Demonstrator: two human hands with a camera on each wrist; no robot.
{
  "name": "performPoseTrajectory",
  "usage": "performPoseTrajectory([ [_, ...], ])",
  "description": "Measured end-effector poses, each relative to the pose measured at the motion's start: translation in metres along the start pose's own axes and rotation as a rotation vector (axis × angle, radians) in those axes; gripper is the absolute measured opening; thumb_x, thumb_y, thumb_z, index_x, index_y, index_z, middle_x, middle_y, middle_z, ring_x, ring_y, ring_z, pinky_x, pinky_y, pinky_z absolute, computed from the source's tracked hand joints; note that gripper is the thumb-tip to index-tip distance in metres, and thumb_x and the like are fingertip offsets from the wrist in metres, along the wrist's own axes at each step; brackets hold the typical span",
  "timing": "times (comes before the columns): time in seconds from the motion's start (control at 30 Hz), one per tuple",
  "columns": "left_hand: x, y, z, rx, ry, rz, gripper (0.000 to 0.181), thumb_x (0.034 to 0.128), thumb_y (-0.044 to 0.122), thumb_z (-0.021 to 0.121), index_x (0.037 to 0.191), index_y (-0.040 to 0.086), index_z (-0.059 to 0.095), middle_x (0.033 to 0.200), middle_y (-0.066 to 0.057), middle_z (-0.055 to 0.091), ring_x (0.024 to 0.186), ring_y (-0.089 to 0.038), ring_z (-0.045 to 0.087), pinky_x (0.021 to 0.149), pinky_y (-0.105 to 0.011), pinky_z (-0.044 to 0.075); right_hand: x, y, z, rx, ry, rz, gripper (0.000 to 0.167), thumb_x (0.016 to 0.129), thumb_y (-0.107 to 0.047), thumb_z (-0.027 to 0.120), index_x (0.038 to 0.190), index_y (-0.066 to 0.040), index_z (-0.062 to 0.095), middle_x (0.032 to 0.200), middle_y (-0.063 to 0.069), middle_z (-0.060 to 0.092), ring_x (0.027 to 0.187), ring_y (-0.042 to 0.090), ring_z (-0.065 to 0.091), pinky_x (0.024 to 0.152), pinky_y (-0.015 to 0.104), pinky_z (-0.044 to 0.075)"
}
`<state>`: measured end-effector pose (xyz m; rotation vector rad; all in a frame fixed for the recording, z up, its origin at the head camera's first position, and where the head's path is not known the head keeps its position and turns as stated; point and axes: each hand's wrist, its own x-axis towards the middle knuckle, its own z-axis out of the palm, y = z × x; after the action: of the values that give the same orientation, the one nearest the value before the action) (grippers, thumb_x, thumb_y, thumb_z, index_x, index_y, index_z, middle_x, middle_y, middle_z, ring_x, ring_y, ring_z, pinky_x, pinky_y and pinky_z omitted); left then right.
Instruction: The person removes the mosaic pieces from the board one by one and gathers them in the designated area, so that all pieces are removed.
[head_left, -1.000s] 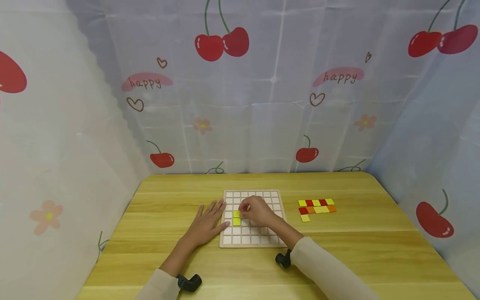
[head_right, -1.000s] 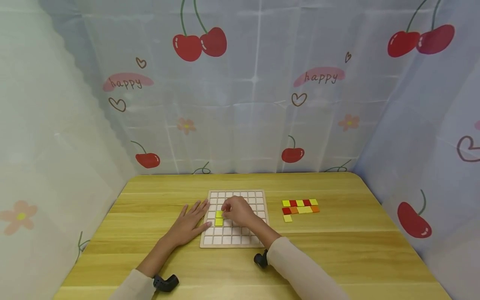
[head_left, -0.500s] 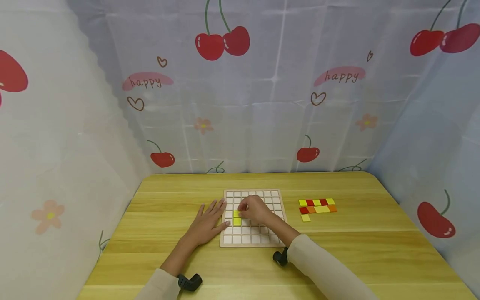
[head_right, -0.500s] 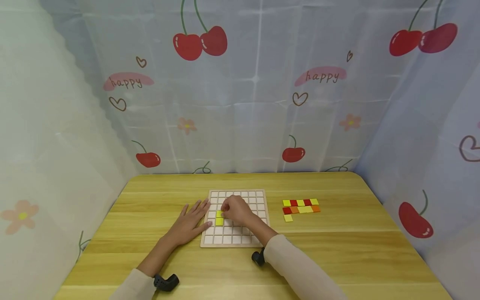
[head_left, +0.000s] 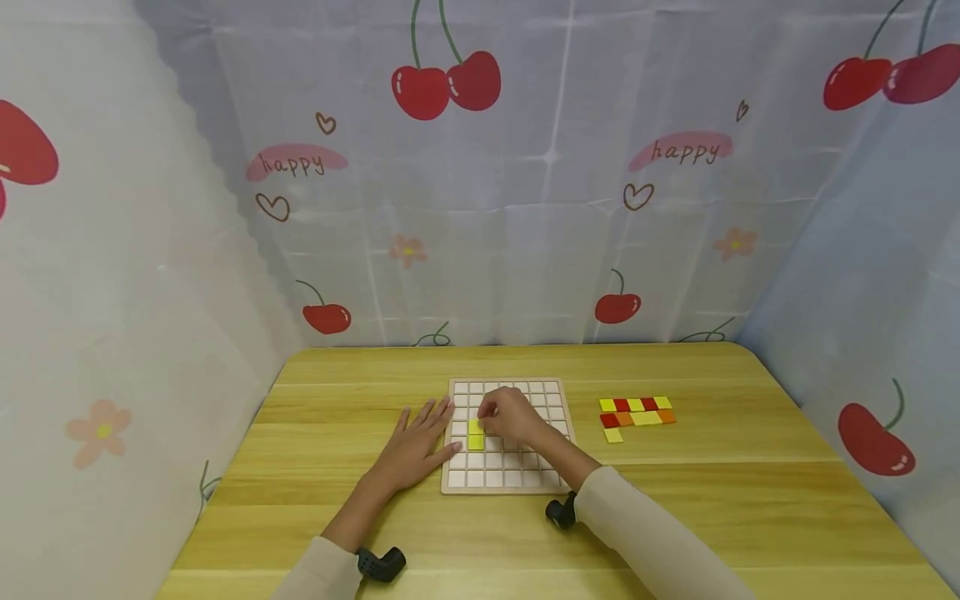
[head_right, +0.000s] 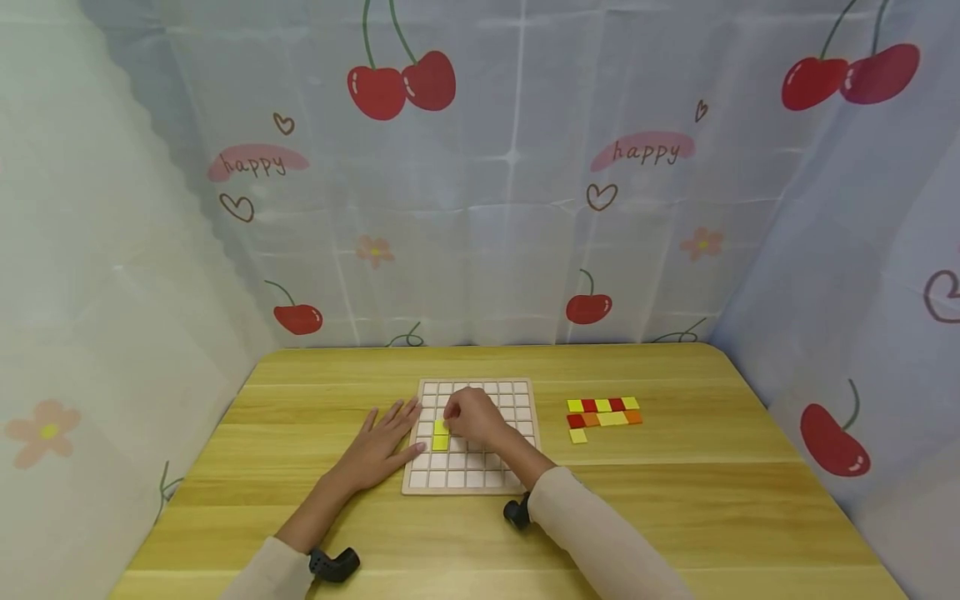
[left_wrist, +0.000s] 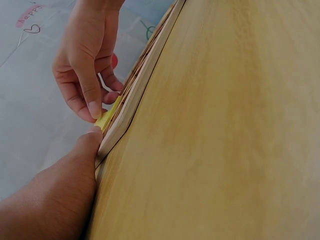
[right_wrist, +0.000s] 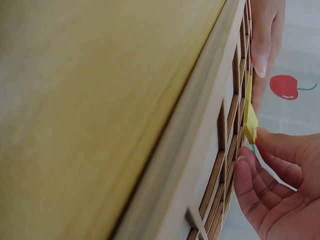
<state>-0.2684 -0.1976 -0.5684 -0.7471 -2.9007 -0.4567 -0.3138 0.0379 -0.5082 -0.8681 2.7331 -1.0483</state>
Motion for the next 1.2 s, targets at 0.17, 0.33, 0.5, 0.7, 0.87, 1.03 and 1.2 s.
performPoseTrajectory([
  [0.17, 0.000, 0.000, 0.001, 0.001, -0.004, -0.002, 0.079, 0.1036, 0.063, 0.037, 0.163, 0.014, 0.022, 0.169, -0.002, 0.018, 0.155, -0.030, 0.017, 0.119, -0.065, 0.009, 0.000, 0.001, 0.000, 0.026, 0.038, -0.028, 0.006, 0.087, 0.000, 0.077, 0.082, -0.004, 0.077, 0.078, -0.001, 0.071, 0.067, 0.009, 0.060, 0.059, 0.025, 0.051],
  [0.33, 0.000, -0.002, 0.003, 0.003, -0.008, -0.008, 0.079, 0.1033, 0.065, 0.035, 0.163, 0.016, 0.021, 0.169, -0.001, 0.017, 0.155, -0.030, 0.016, 0.119, -0.064, 0.009, 0.000, 0.000, 0.001, 0.018, 0.055, -0.021, 0.006, 0.087, 0.000, 0.078, 0.083, -0.005, 0.079, 0.075, -0.002, 0.071, 0.064, 0.007, 0.060, 0.058, 0.024, 0.051],
  [0.5, -0.001, -0.001, 0.002, -0.007, 0.001, -0.004, 0.079, 0.1033, 0.065, 0.036, 0.163, 0.015, 0.022, 0.169, -0.001, 0.018, 0.155, -0.030, 0.016, 0.119, -0.065, 0.008, 0.000, -0.002, 0.001, 0.028, 0.066, -0.003, 0.008, 0.087, 0.001, 0.078, 0.083, -0.006, 0.080, 0.075, -0.001, 0.072, 0.065, 0.006, 0.061, 0.059, 0.024, 0.052],
  [0.7, -0.001, 0.000, 0.002, -0.013, 0.024, 0.004, 0.079, 0.1031, 0.063, 0.040, 0.163, 0.014, 0.025, 0.168, -0.004, 0.021, 0.154, -0.032, 0.019, 0.118, -0.067, 0.010, -0.001, -0.003, 0.002, 0.054, 0.078, -0.010, 0.010, 0.086, 0.003, 0.078, 0.082, -0.006, 0.079, 0.076, -0.001, 0.072, 0.065, 0.006, 0.061, 0.061, 0.024, 0.052],
  [0.87, -0.001, 0.002, 0.000, -0.018, 0.021, 0.001, 0.079, 0.1030, 0.063, 0.040, 0.162, 0.013, 0.027, 0.168, -0.003, 0.022, 0.154, -0.032, 0.020, 0.118, -0.066, 0.010, -0.005, -0.004, 0.001, 0.112, 0.073, 0.012, 0.008, 0.087, 0.003, 0.077, 0.085, -0.005, 0.080, 0.079, 0.001, 0.074, 0.068, 0.009, 0.065, 0.062, 0.025, 0.054],
  [1.03, -0.001, 0.003, -0.001, -0.008, 0.011, -0.006, 0.078, 0.1033, 0.064, 0.038, 0.162, 0.014, 0.026, 0.168, -0.002, 0.021, 0.154, -0.031, 0.019, 0.119, -0.065, 0.009, -0.012, -0.007, -0.003, 0.154, 0.085, 0.022, 0.009, 0.089, 0.002, 0.076, 0.089, -0.006, 0.080, 0.084, 0.003, 0.074, 0.072, 0.012, 0.066, 0.064, 0.026, 0.055],
  [1.2, -0.001, 0.002, -0.001, -0.006, 0.011, -0.003, 0.078, 0.1035, 0.063, 0.038, 0.162, 0.013, 0.026, 0.168, -0.004, 0.021, 0.154, -0.031, 0.019, 0.119, -0.065, 0.009, -0.019, -0.008, -0.008, 0.209, 0.098, 0.022, 0.010, 0.089, 0.004, 0.074, 0.090, -0.004, 0.080, 0.087, 0.009, 0.075, 0.071, 0.013, 0.069, 0.063, 0.026, 0.057],
])
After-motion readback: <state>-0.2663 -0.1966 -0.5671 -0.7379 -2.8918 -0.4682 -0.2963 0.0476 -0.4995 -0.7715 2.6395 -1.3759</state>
